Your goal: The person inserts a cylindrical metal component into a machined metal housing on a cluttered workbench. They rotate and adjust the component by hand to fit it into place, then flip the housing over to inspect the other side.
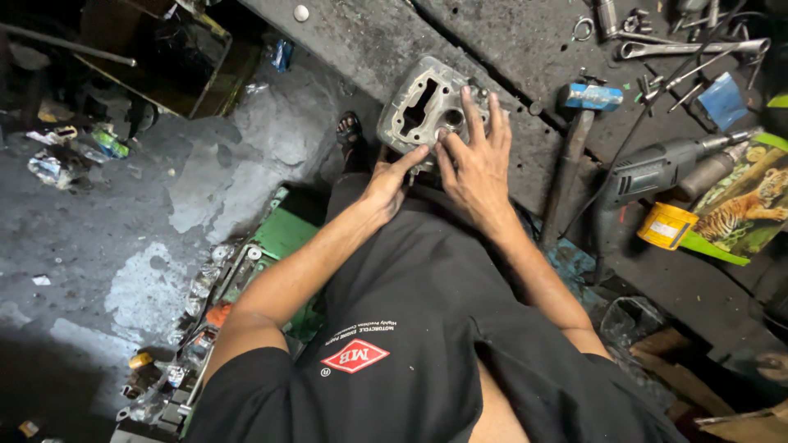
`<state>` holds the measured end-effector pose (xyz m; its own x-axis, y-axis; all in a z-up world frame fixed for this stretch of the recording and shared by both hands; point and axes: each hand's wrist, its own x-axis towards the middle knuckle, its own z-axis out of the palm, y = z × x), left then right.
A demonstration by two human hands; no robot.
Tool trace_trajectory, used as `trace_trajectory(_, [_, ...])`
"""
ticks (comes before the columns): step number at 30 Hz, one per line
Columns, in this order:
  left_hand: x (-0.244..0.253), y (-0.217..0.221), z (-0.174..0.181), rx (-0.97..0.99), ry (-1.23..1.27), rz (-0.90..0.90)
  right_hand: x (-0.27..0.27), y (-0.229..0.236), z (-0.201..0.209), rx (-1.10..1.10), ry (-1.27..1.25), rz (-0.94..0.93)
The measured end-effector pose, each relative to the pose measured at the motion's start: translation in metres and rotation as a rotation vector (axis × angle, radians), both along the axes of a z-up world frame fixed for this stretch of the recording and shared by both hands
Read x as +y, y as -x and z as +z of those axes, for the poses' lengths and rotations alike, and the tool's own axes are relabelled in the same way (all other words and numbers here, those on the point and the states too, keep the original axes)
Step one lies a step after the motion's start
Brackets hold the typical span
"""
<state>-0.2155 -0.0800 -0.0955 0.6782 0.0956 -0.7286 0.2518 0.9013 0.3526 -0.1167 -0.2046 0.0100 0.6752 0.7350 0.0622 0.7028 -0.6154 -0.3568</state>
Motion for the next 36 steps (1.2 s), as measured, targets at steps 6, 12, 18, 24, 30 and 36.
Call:
trace_trajectory(6, [-0.003,-0.002,0.002,0.031,-0.02,0.026,-0.005,-0.01,0.007,0.127,-0.025,-0.01])
trace_trajectory(12, [0.001,-0.001,0.006,0.027,-0.008,0.001,-0.001,-0.009,0.005,0.061,0.01,0.031])
trace_trajectory(18, [-0.005,-0.002,0.005,-0.008,-0.047,0.048,-0.006,-0.016,0.008,0.144,0.03,0.02])
trace_trajectory(24, [-0.005,-0.003,0.008,0.012,-0.017,0.047,0.004,-0.011,0.012,0.019,0.053,0.067])
trace_trajectory(30, [-0.007,-0.002,0.006,0.03,-0.083,0.037,-0.002,-0.014,0.01,0.046,0.007,0.086])
trace_trajectory(36, [-0.007,-0.003,-0.001,-0.015,-0.105,0.031,0.019,-0.038,0.014,0.062,0.044,0.227])
